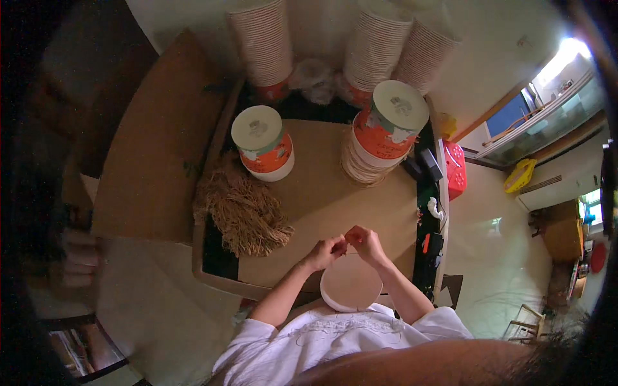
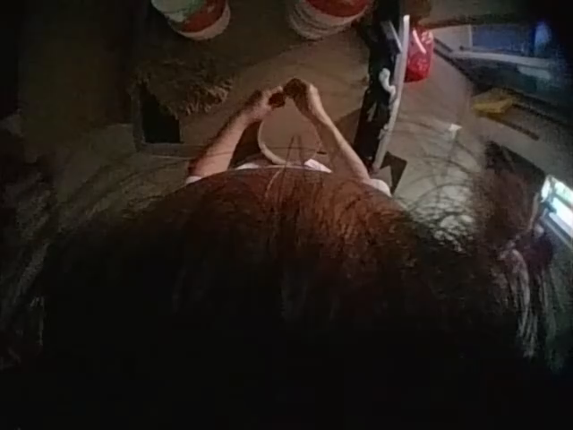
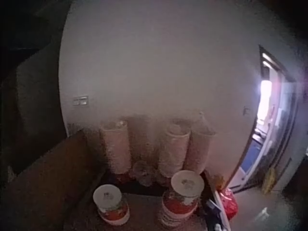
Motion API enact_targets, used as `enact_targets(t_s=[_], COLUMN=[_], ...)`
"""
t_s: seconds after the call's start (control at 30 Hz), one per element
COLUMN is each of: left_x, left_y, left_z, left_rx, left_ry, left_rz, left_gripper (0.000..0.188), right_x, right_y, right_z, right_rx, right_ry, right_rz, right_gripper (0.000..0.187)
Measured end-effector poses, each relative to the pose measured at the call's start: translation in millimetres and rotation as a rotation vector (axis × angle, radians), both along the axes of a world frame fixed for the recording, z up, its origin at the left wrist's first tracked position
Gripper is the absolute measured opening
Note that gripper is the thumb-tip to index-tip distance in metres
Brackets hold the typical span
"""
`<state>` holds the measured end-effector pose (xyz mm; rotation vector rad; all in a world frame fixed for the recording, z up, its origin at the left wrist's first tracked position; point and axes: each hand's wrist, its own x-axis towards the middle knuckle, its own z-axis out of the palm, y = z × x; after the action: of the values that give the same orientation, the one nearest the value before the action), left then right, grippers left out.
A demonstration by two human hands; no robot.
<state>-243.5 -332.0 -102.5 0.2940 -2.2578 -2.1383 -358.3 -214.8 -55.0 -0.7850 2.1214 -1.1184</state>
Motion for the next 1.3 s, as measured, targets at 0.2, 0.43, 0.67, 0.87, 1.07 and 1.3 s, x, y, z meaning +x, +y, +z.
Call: enact_targets(t_s=[0.2, 0.43, 0.67, 0.87, 1.07, 1.3], left_x=[5.2, 8.4, -1.1, -8.7, -7.6, -9.6], left_y=[9.4, 5.9, 2.7, 8.3, 9.3, 6.0], left_z=[20.9, 24.0, 11.3, 10.8, 16.5, 17.1], left_rx=[0.036, -0.046, -0.111, -0.267, -0.231, -0.242], left_ry=[-0.063, -0.118, 0.053, 0.052, 0.07, 0.055], left_rz=[0.076, 0.082, 0.022, -0.055, 0.016, 0.029], left_gripper=[0.011, 0.018, 0.014, 0.01, 0.007, 0.009], right_x=[-17.9, -36.4, -39.1, -21.4, -23.2, -24.7], right_y=[22.3, 33.7, 36.2, 36.5, 43.3, 34.3], right_z=[-23.2, -15.9, -30.5, -20.3, -21.2, 4.7], right_rx=[-0.057, 0.105, 0.019, 0.076, 0.029, 0.139], right_ry=[-0.218, -0.479, -0.34, -0.378, -0.462, -0.627], right_rz=[0.117, 0.294, 0.431, 0.258, 0.159, 0.229], right_gripper=[0.013, 0.016, 0.016, 0.014, 0.015, 0.015])
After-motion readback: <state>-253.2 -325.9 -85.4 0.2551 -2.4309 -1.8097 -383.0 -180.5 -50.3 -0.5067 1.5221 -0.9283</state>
